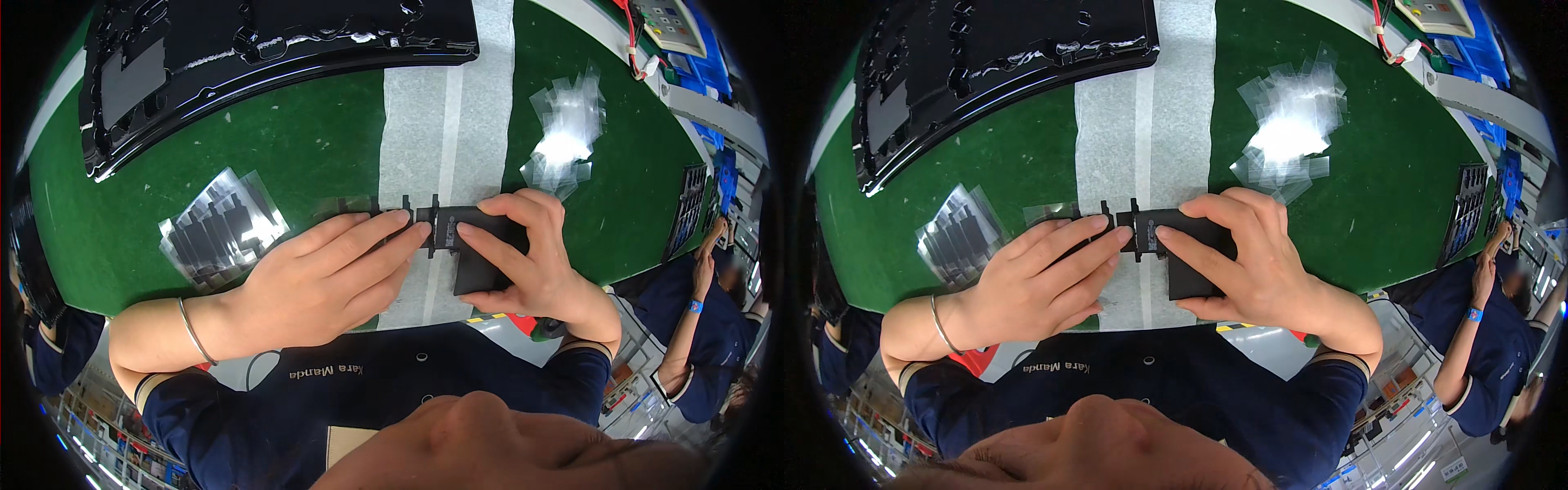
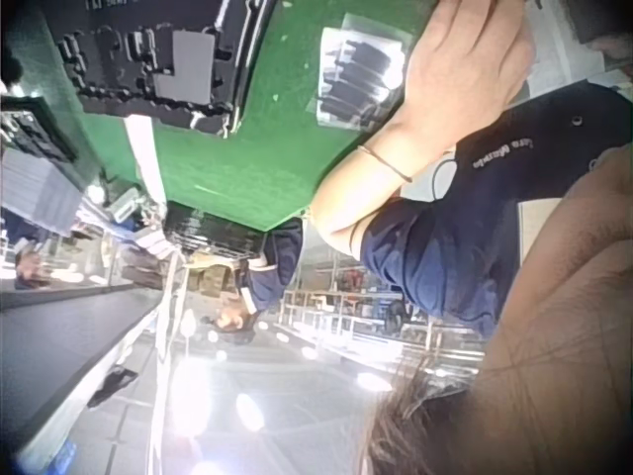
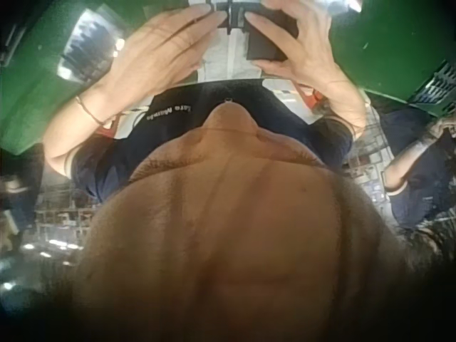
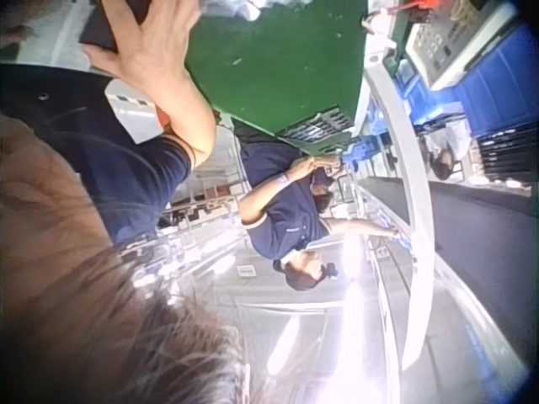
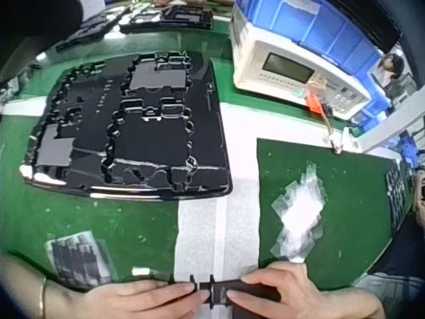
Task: Assembling small black plastic components and organizing them into larger black plastic trays on a factory assembly line.
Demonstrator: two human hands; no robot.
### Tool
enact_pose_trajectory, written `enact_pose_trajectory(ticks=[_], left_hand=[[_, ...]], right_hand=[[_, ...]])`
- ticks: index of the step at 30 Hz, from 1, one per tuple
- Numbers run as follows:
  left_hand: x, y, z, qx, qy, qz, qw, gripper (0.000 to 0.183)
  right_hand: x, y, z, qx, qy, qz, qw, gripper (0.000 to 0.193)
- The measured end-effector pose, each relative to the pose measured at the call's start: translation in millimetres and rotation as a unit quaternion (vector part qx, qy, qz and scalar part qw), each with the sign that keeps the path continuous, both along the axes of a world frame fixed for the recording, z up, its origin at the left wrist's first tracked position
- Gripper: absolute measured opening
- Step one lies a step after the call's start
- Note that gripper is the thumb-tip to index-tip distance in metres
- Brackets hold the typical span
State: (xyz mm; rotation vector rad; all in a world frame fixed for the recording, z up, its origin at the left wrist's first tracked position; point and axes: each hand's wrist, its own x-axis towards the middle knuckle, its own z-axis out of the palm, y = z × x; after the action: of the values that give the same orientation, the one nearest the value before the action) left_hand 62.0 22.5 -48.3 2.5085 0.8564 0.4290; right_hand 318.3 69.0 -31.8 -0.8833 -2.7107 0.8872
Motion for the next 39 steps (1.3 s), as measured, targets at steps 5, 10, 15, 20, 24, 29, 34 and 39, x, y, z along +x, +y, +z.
enact_pose_trajectory(ticks=[5,10,15,20,24,29,34,39], left_hand=[[0.5,-1.5,-1.2,0.003,-0.005,0.004,1.0,0.043],[-0.3,-3.4,-1.3,-0.01,-0.003,0.016,1.0,0.03],[-1.7,-3.0,-1.5,-0.013,-0.003,0.007,1.0,0.044],[-2.6,-2.5,-1.7,-0.005,-0.001,0.004,1.0,0.043],[-2.2,-1.5,-0.9,-0.008,0.0,0.002,1.0,0.042],[-1.7,-1.7,-0.2,-0.014,-0.001,0.005,1.0,0.043],[-1.1,-1.8,-0.2,-0.016,-0.004,0.004,1.0,0.042],[-1.6,-1.5,-0.8,-0.018,-0.003,0.004,1.0,0.043]], right_hand=[[-0.1,0.2,0.3,0.003,0.0,0.005,1.0,0.063],[-0.6,-0.2,-0.3,0.011,0.0,0.008,1.0,0.061],[-0.8,-0.1,-0.7,0.014,-0.005,0.011,1.0,0.059],[-0.7,-0.4,-1.2,0.018,-0.005,0.012,1.0,0.057],[-0.3,0.2,-0.8,0.016,-0.004,0.014,1.0,0.057],[-0.5,1.1,0.1,0.013,-0.004,0.016,1.0,0.057],[0.3,0.3,0.0,0.015,-0.003,0.016,1.0,0.058],[-0.5,0.2,-0.7,0.018,-0.004,0.013,1.0,0.057]])
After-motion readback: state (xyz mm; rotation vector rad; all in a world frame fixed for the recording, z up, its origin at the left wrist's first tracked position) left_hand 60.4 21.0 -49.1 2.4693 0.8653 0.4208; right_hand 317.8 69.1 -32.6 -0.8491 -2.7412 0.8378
